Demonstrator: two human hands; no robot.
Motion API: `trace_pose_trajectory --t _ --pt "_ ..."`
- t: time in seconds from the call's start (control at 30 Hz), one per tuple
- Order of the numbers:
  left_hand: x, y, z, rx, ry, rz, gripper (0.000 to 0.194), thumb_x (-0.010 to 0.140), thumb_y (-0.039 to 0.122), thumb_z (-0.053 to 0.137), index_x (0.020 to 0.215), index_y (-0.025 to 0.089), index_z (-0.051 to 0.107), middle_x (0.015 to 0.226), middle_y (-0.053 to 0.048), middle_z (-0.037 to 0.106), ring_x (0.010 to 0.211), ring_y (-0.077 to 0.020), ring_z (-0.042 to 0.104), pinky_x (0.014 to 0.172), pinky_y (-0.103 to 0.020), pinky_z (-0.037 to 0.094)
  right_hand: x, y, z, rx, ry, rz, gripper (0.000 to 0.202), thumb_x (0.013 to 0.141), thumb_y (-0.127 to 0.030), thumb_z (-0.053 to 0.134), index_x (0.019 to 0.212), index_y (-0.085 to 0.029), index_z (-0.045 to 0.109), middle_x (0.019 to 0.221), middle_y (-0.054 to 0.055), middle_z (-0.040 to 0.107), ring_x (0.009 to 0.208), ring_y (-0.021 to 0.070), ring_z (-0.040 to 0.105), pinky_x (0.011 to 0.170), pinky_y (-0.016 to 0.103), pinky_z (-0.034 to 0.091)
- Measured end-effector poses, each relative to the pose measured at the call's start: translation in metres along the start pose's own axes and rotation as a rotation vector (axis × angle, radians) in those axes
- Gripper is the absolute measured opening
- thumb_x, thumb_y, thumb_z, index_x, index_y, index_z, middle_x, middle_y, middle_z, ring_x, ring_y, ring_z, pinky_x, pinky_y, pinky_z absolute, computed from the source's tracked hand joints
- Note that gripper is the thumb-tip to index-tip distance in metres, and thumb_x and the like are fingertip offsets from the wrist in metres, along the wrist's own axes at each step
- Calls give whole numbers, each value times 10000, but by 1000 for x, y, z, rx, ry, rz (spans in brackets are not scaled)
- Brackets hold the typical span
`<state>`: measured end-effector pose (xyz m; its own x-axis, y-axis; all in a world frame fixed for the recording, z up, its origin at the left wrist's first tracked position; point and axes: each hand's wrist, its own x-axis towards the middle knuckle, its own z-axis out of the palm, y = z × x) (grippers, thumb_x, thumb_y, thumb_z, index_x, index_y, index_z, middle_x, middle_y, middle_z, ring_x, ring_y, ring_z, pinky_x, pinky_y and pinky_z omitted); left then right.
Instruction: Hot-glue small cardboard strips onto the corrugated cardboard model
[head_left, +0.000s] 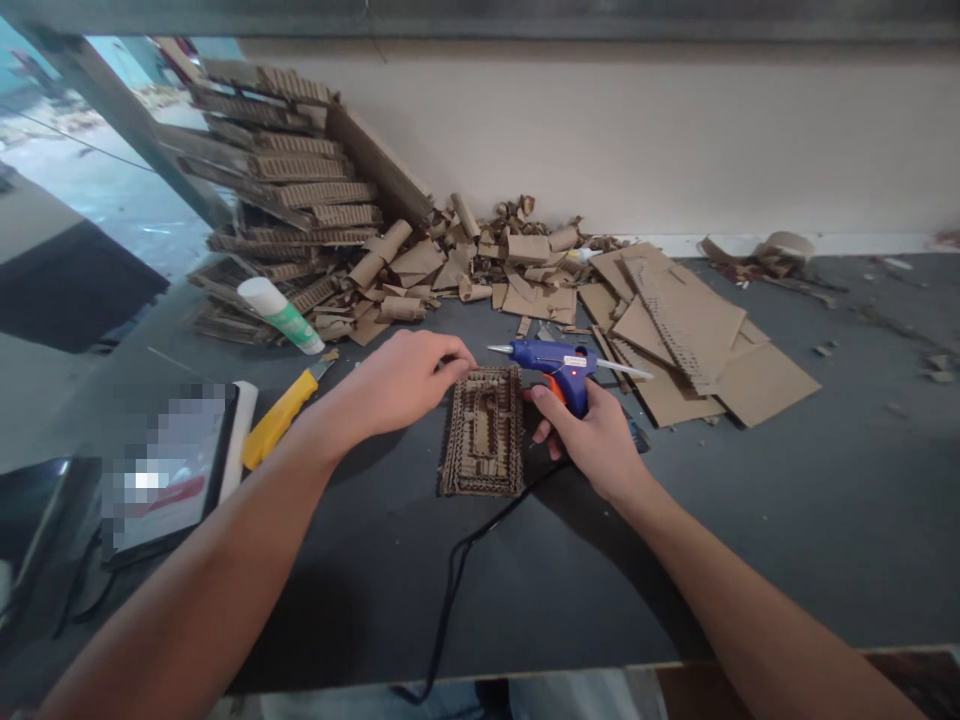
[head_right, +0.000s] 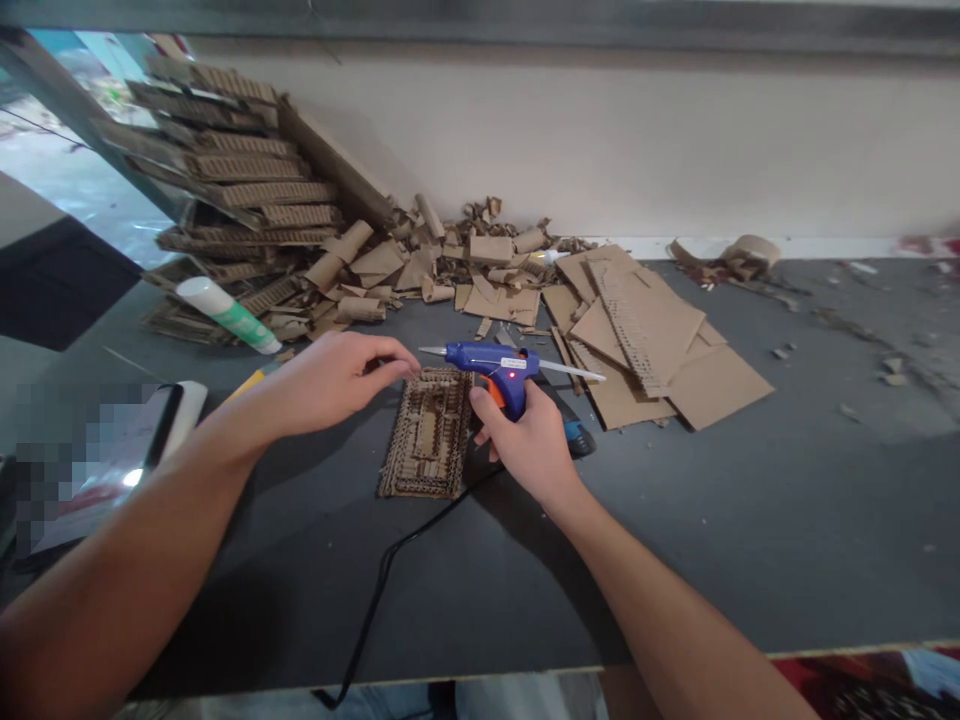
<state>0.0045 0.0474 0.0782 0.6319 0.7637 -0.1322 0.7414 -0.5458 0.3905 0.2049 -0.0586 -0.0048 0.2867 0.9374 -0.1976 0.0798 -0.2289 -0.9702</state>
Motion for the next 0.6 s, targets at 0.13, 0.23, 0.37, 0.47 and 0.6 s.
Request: trace_pose_trajectory --t 0.13,0.23,0.37,0.47,0.6 --pt "-6 2 -17 -33 67 -44 314 960 353 480 1020 245 769 966 -12 782 695 -162 678 695 -261 493 0 -1 1 7 2 4 414 833 -573 684 914 -183 570 568 8 660 365 98 501 378 225 391" --pt "-13 7 -27 -84 159 -104 274 928 353 544 994 231 780 906 -16 791 592 -139 645 625 -254 489 0 0 1 5 3 7 402 837 -563 679 917 -182 575 580 12 665 371 98 504 384 231 399" --pt "-24 10 -37 -179 284 -164 189 865 298 636 928 235 803 831 -5 794 697 -160 702 597 -233 489 0 2 0 15 1 15 404 837 -561 683 929 -180 583 595 19 671 394 106 522 396 243 419" --pt "-28 11 -42 -193 308 -194 142 814 296 713 894 244 819 672 11 757 606 -149 666 555 -235 474 0 3 0 28 10 18 413 827 -569 693 936 -186 587 661 42 703 427 114 544 408 256 437" --pt "-27 12 -43 -195 302 -194 74 763 268 770 812 249 824 633 15 742 564 -142 642 544 -251 470 0 1 0 23 18 22 402 822 -562 693 924 -189 585 685 48 712 407 104 520 402 260 428"
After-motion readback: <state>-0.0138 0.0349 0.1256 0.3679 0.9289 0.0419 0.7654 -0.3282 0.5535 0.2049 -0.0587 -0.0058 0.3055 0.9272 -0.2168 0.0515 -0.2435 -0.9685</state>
